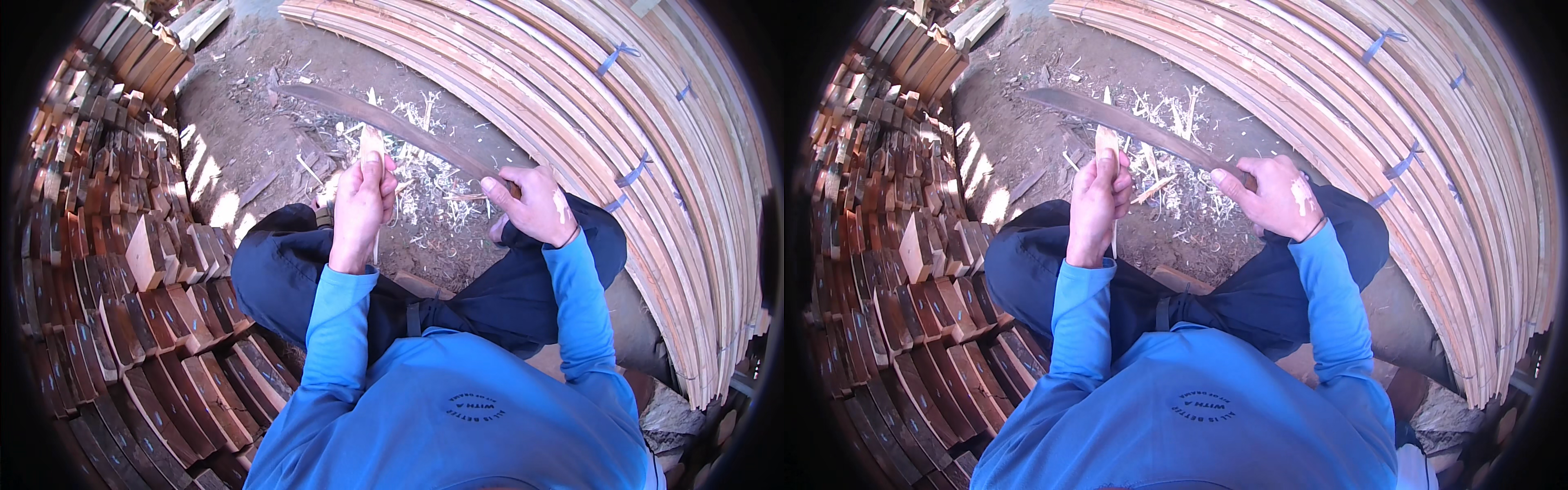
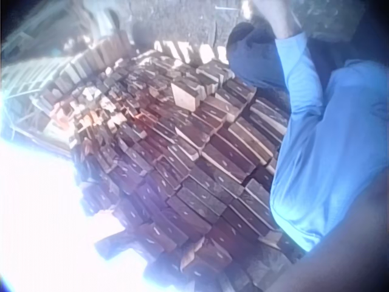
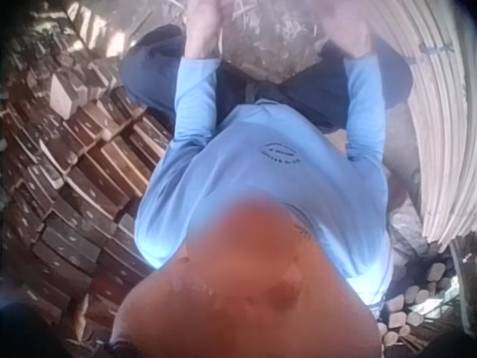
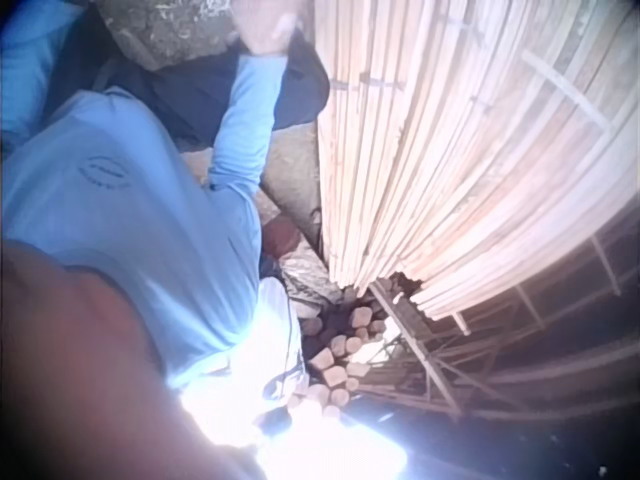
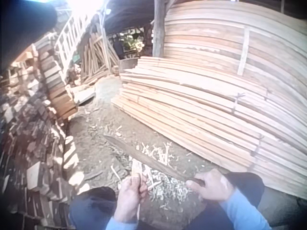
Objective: The person uses a large blade to shave down a piece of wood, rotating the wood in their hand to reach different sides.
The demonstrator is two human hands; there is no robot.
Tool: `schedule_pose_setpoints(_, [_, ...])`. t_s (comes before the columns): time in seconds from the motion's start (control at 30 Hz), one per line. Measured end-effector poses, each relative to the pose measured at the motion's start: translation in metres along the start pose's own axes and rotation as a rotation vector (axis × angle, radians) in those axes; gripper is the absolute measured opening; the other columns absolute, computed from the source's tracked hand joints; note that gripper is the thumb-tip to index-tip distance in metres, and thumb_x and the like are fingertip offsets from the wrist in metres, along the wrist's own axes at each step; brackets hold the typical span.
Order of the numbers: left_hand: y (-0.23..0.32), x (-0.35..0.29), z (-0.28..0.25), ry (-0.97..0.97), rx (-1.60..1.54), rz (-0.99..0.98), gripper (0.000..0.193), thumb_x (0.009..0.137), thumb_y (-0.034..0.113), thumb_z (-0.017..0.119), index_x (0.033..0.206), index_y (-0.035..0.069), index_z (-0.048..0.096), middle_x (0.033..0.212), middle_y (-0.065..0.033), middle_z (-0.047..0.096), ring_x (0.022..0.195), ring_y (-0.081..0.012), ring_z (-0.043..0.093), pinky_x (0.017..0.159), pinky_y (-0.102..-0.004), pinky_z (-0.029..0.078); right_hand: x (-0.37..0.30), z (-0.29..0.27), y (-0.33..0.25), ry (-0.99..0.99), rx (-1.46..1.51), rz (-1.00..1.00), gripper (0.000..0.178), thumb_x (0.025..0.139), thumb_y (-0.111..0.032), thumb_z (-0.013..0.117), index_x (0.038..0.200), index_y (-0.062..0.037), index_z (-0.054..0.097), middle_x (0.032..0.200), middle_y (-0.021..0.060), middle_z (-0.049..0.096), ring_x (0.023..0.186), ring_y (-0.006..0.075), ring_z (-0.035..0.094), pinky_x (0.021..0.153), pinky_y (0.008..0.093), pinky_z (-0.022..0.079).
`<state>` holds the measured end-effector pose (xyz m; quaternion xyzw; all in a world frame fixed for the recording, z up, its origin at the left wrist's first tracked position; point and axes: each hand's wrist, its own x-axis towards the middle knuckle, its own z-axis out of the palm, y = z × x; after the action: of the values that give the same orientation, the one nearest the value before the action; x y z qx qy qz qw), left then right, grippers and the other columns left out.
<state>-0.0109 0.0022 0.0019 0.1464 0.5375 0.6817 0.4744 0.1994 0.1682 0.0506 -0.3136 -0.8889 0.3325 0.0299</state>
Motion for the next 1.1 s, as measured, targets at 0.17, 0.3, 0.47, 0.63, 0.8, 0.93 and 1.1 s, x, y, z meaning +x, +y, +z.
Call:
schedule_pose_setpoints(0.17, [-0.001,0.002,-0.001,0.076,0.125,0.014,0.033,0.114,0.034,0.042,0.099,0.009,0.057,0.065,0.0072,0.043,0.051,-0.0037,0.036,0.046,-0.0229,0.029,0.0,0.002,-0.009,0.07,-0.234,-0.054,0.065,0.095,-0.062,0.062,0.083,0.0,0.075,0.06,0.0197,0.065,0.063,0.0381,0.069,0.063,0.0479,0.055])
schedule_pose_setpoints(0.3, [-0.024,0.014,-0.01,0.249,0.555,0.23,0.033,0.113,0.033,0.045,0.097,0.008,0.058,0.065,0.0073,0.043,0.052,-0.0029,0.037,0.046,-0.0229,0.029,0.003,0.01,-0.012,0.18,-0.327,-0.074,0.061,0.095,-0.058,0.065,0.079,0.0004,0.072,0.061,0.0208,0.063,0.062,0.0413,0.065,0.065,0.0496,0.052])
schedule_pose_setpoints(0.47, [-0.02,0.005,-0.003,0.198,0.61,0.212,0.035,0.111,0.028,0.048,0.092,0.004,0.064,0.068,-0.0014,0.06,0.059,-0.0084,0.056,0.053,-0.0304,0.044,0.034,0.014,0.006,0.274,-0.317,-0.008,0.066,0.098,-0.06,0.06,0.081,0.0029,0.072,0.065,0.0242,0.063,0.068,0.0437,0.065,0.07,0.051,0.052])
schedule_pose_setpoints(0.63, [-0.001,-0.001,0.003,0.113,0.238,0.142,0.029,0.113,0.03,0.046,0.107,0.005,0.06,0.068,0.0005,0.06,0.054,-0.0049,0.05,0.047,-0.0228,0.037,0.058,0.015,0.031,0.259,-0.109,0.168,0.073,0.101,-0.062,0.054,0.078,0.0053,0.069,0.059,0.0203,0.054,0.059,0.0364,0.057,0.064,0.0495,0.047])
schedule_pose_setpoints(0.8, [0.0,0.002,0.004,0.118,0.166,0.133,0.026,0.113,0.033,0.047,0.115,0.008,0.054,0.069,0.0033,0.053,0.051,-0.002,0.041,0.044,-0.0202,0.031,0.042,0.013,0.044,0.169,0.157,0.197,0.068,0.105,-0.058,0.053,0.065,-0.0029,0.053,0.054,0.0025,0.044,0.048,0.0128,0.042,0.047,0.0343,0.035])
schedule_pose_setpoints(0.93, [0.003,-0.001,0.003,0.13,0.038,0.066,0.024,0.112,0.033,0.049,0.114,0.01,0.055,0.07,0.0055,0.05,0.051,-0.0012,0.039,0.043,-0.0195,0.03,0.024,0.013,0.046,0.112,0.314,0.165,0.068,0.105,-0.058,0.053,0.071,0.0009,0.057,0.054,0.005,0.041,0.054,0.018,0.041,0.056,0.0402,0.037])
schedule_pose_setpoints(1.1, [0.008,-0.004,0.004,0.079,0.014,0.017,0.023,0.112,0.035,0.049,0.104,0.014,0.053,0.07,0.007,0.047,0.051,0.0001,0.034,0.044,-0.0188,0.025,0.012,0.013,0.046,0.109,0.171,-0.085,0.059,0.104,-0.05,0.057,0.078,0.0022,0.063,0.055,0.0126,0.048,0.052,0.0243,0.046,0.054,0.043,0.038])
